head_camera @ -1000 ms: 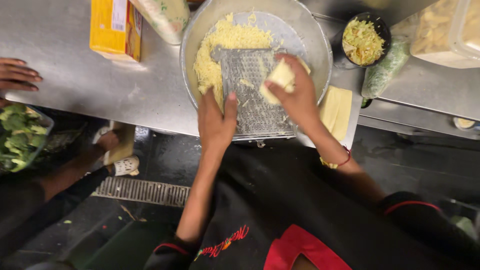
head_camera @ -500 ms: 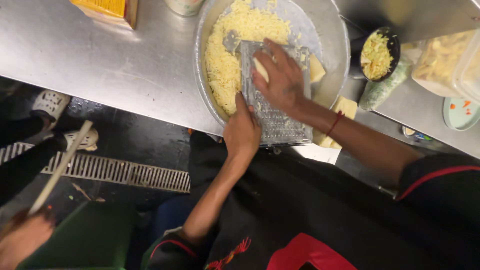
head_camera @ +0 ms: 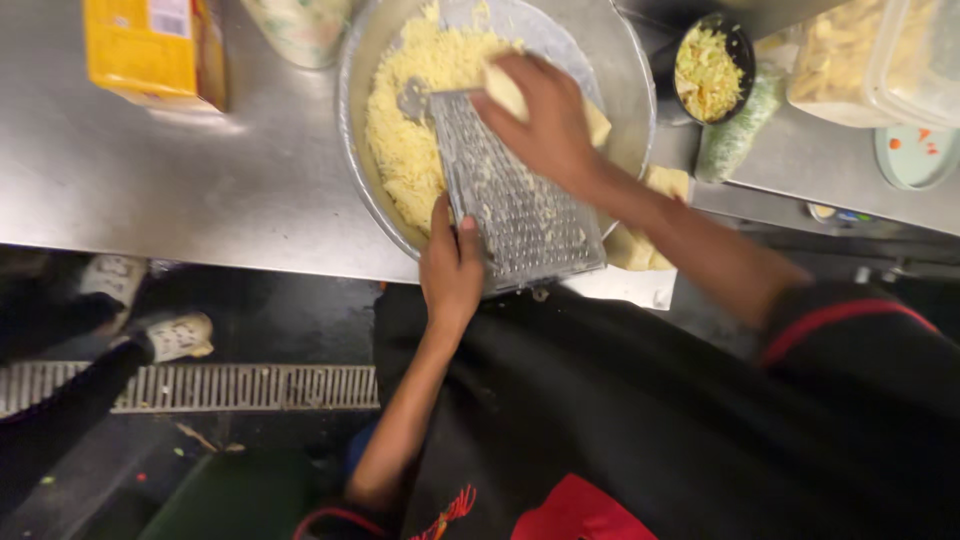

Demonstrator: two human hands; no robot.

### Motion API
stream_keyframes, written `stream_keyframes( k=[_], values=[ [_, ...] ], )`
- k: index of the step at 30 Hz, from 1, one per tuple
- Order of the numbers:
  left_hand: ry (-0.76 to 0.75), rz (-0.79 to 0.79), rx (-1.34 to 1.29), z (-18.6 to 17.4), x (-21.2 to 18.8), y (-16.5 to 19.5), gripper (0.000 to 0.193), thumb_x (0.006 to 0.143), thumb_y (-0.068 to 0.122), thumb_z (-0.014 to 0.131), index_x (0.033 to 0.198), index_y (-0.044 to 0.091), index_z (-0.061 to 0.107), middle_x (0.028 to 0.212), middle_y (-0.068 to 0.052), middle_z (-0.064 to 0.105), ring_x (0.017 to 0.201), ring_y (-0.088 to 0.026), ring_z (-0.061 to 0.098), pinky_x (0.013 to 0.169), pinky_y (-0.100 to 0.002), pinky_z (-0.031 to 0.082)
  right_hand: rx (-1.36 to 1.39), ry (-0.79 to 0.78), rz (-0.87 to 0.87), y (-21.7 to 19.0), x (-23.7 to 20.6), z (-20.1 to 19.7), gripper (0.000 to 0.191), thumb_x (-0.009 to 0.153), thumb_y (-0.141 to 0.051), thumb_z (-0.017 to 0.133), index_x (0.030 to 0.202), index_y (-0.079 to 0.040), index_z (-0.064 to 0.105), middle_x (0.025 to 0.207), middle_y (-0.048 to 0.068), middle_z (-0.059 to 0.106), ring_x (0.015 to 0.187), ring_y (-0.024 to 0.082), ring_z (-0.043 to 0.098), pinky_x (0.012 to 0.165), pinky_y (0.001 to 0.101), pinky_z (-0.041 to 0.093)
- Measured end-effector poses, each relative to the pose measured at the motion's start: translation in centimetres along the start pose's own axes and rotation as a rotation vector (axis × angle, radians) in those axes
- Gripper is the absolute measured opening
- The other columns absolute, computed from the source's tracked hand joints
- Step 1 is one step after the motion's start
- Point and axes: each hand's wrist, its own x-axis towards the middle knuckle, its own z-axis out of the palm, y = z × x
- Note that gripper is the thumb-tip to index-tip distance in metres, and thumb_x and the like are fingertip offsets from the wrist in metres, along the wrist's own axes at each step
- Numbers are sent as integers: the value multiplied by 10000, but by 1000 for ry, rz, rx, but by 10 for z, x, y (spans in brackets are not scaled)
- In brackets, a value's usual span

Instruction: The person grates blocks of cheese using a box grater into a large metal bowl. The person handles multiple blocks of cheese, grating them one by one until a large pile of shredded cheese accumulates in the bowl.

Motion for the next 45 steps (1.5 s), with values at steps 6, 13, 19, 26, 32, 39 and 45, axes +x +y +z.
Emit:
stream_keyframes(
  k=[6,13,19,26,32,39,45],
  values=[
    [22,-98,45,13,-4,14,482,1075,267,425,1441,-46,458,1024,-331,684,976,-531,646,835,-555,483,-372,-190,-41,-32,-87,4,444,952,-294,712,1365,-133,697,1608,228,360,1472,477,371,1149,611,345],
    [5,-222,51,10,-13,13,486,1057,303,415,1407,-28,482,809,-306,675,782,-509,672,693,-560,493,-265,-187,107,45,-5,46,306,1067,-303,652,1286,-89,668,1256,214,661,1155,425,652,985,543,497],
    [106,16,35,6,-6,8,429,1081,273,470,1355,-49,541,878,-283,682,816,-460,681,716,-509,518,-271,-75,92,72,65,74,377,964,-384,752,1131,-48,713,932,221,728,839,404,690,715,516,521],
    [-10,-165,-14,-2,4,10,398,1038,242,460,1306,-39,547,754,-244,644,689,-428,650,673,-492,492,-262,-123,-35,-10,-58,-30,349,1002,-355,739,1218,-84,694,1497,229,562,1391,433,518,1144,549,431],
    [-11,-32,-15,-7,2,23,325,1095,255,421,1245,-4,549,864,-237,651,773,-442,636,713,-510,488,-418,-51,-115,-9,-68,11,511,964,-353,679,1407,-102,643,1523,268,477,1395,481,436,1134,557,379],
    [-34,-280,126,-2,-3,18,432,1075,312,425,1325,-15,554,977,-331,669,956,-492,643,840,-516,467,-192,-191,222,80,21,50,379,1043,-388,648,1170,-35,698,1003,229,719,973,410,684,887,523,510],
    [69,-61,51,0,7,-9,515,1056,315,450,1370,-80,551,1208,-318,674,1133,-448,646,985,-446,480,-67,-32,212,40,52,30,400,977,-404,679,1126,-37,730,936,231,733,881,397,708,805,495,539]
  ],
)
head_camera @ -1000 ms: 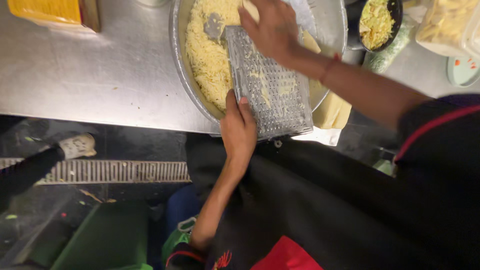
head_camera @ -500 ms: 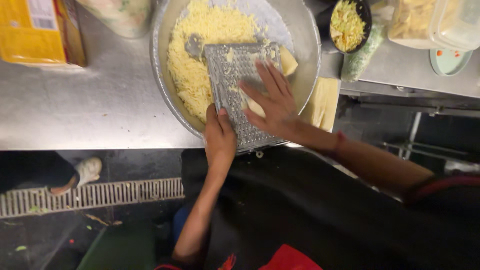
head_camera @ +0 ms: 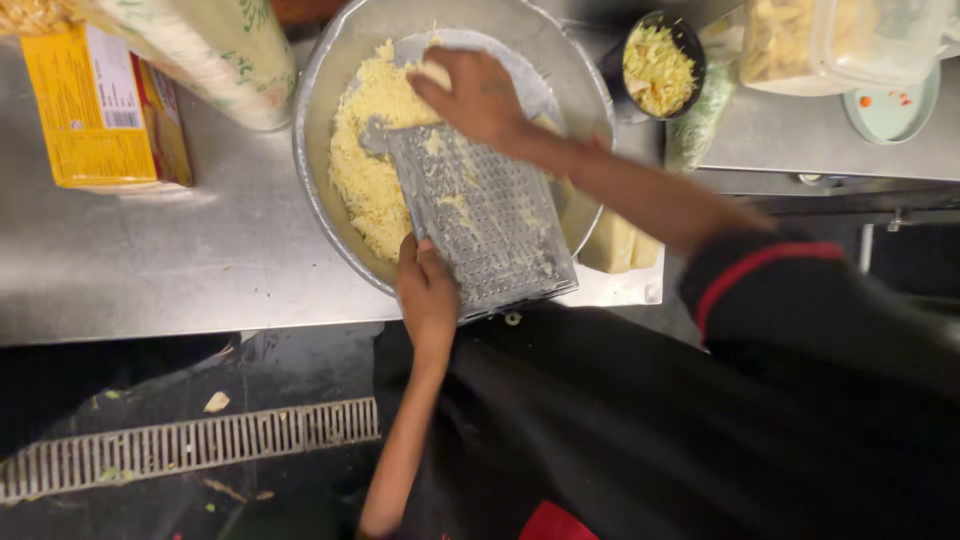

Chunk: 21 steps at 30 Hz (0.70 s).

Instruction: The person grates blocks of cheese using a box grater into a large metal bowl. The person handles multiple blocks of cheese, grating them one by one until a large pile of shredded cheese accumulates in the bowl.

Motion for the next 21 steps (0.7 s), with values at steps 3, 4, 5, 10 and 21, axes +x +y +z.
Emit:
stream_keyframes(
  k=[3,4,5,10,21],
  values=[
    [-29,9,-120,0,1,-9,492,1096,303,434,1374,-89,541,1277,-310,660,1194,-433,634,1038,-445,457,5,-109,-175,-36,-98,-36,399,996,-335,677,1304,-84,655,1446,206,555,1315,406,563,1080,516,479],
    [-58,-5,-207,1,1,-10,480,1112,299,422,1386,-81,531,1306,-303,653,1215,-431,629,1050,-445,450,-69,-136,-292,-50,-134,-42,463,978,-298,678,1403,-119,634,1602,224,412,1449,451,444,1143,567,413],
    [-80,-9,-298,1,0,-10,469,1129,295,410,1398,-72,520,1335,-296,647,1236,-429,625,1063,-445,443,-148,-196,-257,-66,-166,-39,508,938,-290,665,1427,-160,616,1600,229,360,1450,467,393,1128,612,370],
    [-79,-80,-59,1,-10,6,454,1091,286,407,1428,-5,495,1199,-317,664,1105,-480,635,929,-485,493,-311,-178,-164,-73,-143,-4,496,1006,-249,598,1498,-185,575,1632,232,322,1494,502,329,1184,645,326],
    [-12,-2,1,6,-9,-1,453,1072,285,425,1374,-28,555,1132,-322,686,1054,-495,649,902,-511,495,-138,-150,149,9,25,66,412,1077,-406,565,872,-80,709,883,210,711,841,422,658,805,538,509]
  ],
)
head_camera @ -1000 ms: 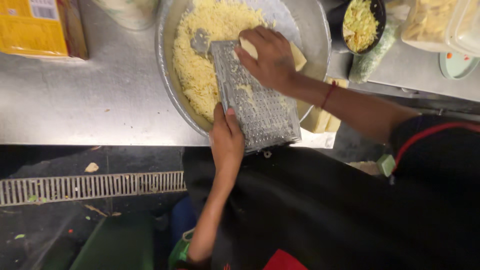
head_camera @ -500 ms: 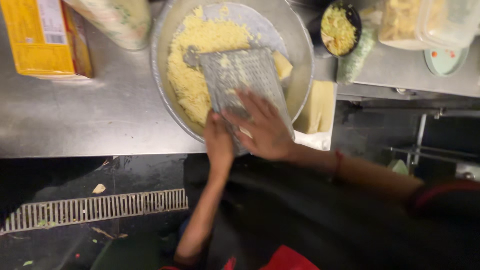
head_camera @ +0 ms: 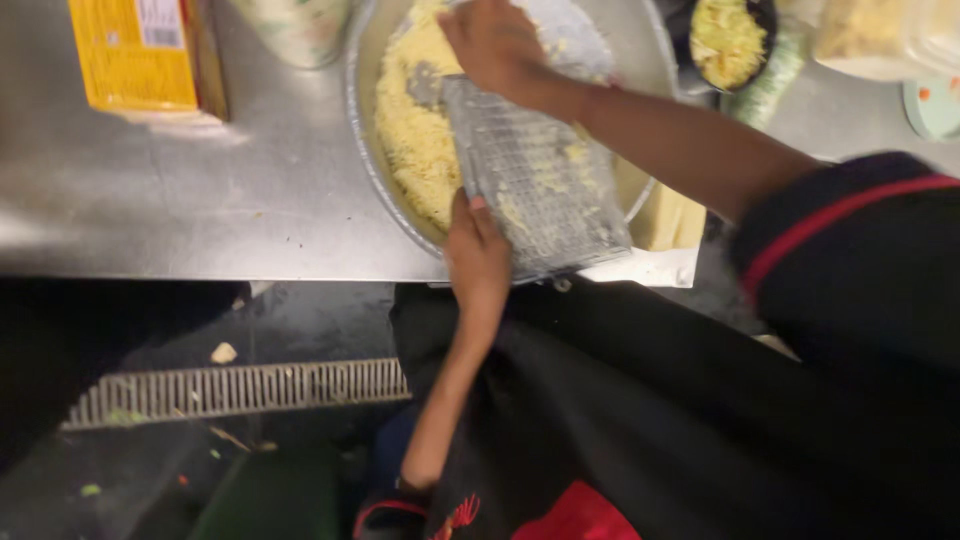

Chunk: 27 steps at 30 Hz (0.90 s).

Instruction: The person grates blocks of cheese using a box grater into a large metal bowl. The person handles multiple blocks of cheese, grating them one by one until a large pile of shredded cheese accumulates in the bowl.

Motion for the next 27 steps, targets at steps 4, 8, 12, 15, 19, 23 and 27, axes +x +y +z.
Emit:
stream_keyframes(
  k=[4,8,12,15,19,23,27],
  values=[
    [45,75,-37,-2,14,-11,487,1078,300,453,1365,-81,550,1241,-318,665,1163,-451,643,999,-452,485,758,149,142,3,2,-20,228,1008,-357,597,923,-154,656,798,50,625,667,229,566,626,429,460],
    [-23,-28,-116,-8,16,-11,501,1060,315,437,1366,-67,539,1185,-302,680,1129,-425,667,981,-434,491,1744,65,273,25,-125,-75,287,1048,-394,591,948,-125,580,923,16,577,918,159,593,866,323,491],
    [-57,-61,-72,-12,12,-4,495,1064,314,415,1373,-49,547,1191,-302,679,1122,-438,656,972,-439,489,320,161,-362,11,-196,-75,327,1009,-353,675,1214,-107,610,1262,152,520,1194,323,516,1034,441,432],
    [-70,-67,-56,-14,7,0,496,1074,309,407,1392,-53,522,1208,-309,660,1138,-448,639,973,-449,482,-40,175,-473,-3,-179,-68,502,980,-323,738,1414,-94,632,1516,253,478,1400,446,459,1160,530,387],
    [-50,-28,-16,-15,2,-1,489,1098,312,411,1385,-63,537,1228,-319,658,1160,-471,628,984,-463,482,-47,86,-439,4,-131,-58,455,1026,-290,713,1421,-74,652,1447,206,564,1346,427,521,1136,541,401],
    [-53,-76,-4,-11,1,-1,486,1086,310,400,1363,-54,562,1157,-305,678,1095,-473,637,937,-460,492,17,25,-295,29,-75,-32,232,1085,-291,658,1079,-72,733,1044,176,699,1014,387,657,969,510,501],
    [-36,-26,-37,-11,5,0,467,1061,297,419,1311,-60,585,1079,-274,695,1014,-422,666,902,-435,498,132,1,-206,23,-15,-24,291,1020,-321,650,917,-63,739,816,199,675,785,397,657,753,514,511]
  ],
)
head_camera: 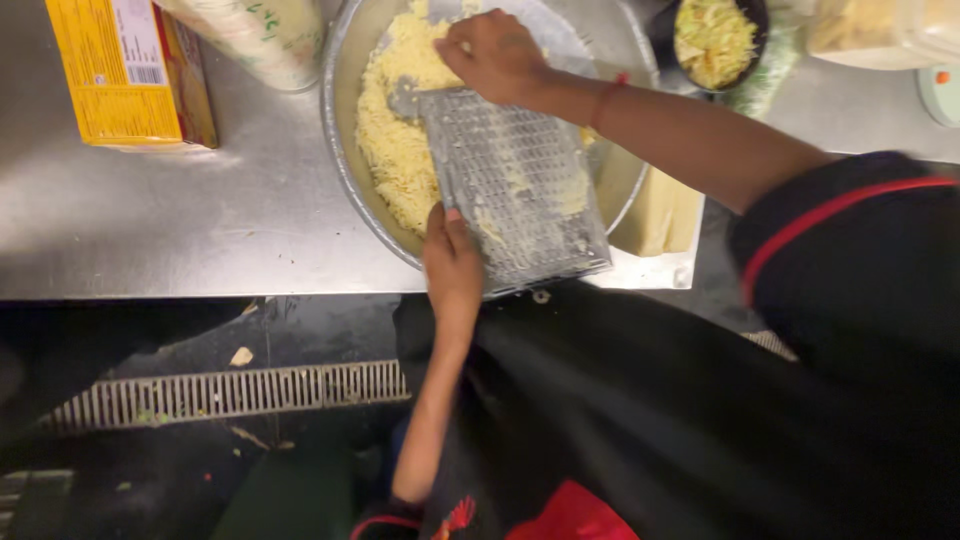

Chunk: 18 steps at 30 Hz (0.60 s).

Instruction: The person grates blocks of cheese using a box grater into a large metal bowl. The person handles multiple blocks of cheese, grating them one by one until a large pile of shredded cheese accumulates in the bowl.

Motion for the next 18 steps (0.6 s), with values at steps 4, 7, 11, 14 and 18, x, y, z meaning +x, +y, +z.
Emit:
stream_keyframes(
  k=[4,7,11,14,18],
  values=[
    [8,6,-66,-2,9,-2,451,1065,290,430,1278,-70,597,1032,-246,705,975,-376,665,891,-419,506,43,162,-170,-30,-24,-38,244,1012,-199,635,876,-2,681,866,197,673,823,406,644,762,534,490],
    [-24,-72,-143,0,12,-4,448,1067,292,431,1275,-65,604,974,-213,703,916,-335,642,849,-406,508,143,74,-155,-54,-113,-72,113,1014,-120,621,981,-24,671,973,159,680,951,362,653,868,501,506],
    [31,69,-119,3,6,-1,436,1136,290,435,1342,-81,538,1111,-215,667,1029,-308,649,908,-418,498,-84,-13,-275,-84,-182,-52,405,942,-216,661,1327,-92,645,1401,219,581,1303,422,543,1079,530,432],
    [-103,-241,-73,3,1,4,429,1067,313,387,1276,-13,572,884,-259,674,793,-392,659,757,-470,509,-267,-25,-265,-86,-158,-31,481,966,-248,652,1428,-114,622,1534,257,461,1399,480,422,1129,578,343],
    [-27,-95,-32,2,-3,10,407,1089,299,400,1289,-26,543,987,-315,671,912,-493,647,805,-525,499,-305,-14,-272,-69,-103,-18,442,1053,-228,622,1476,-100,604,1553,235,485,1410,439,451,1140,575,366]
  ],
)
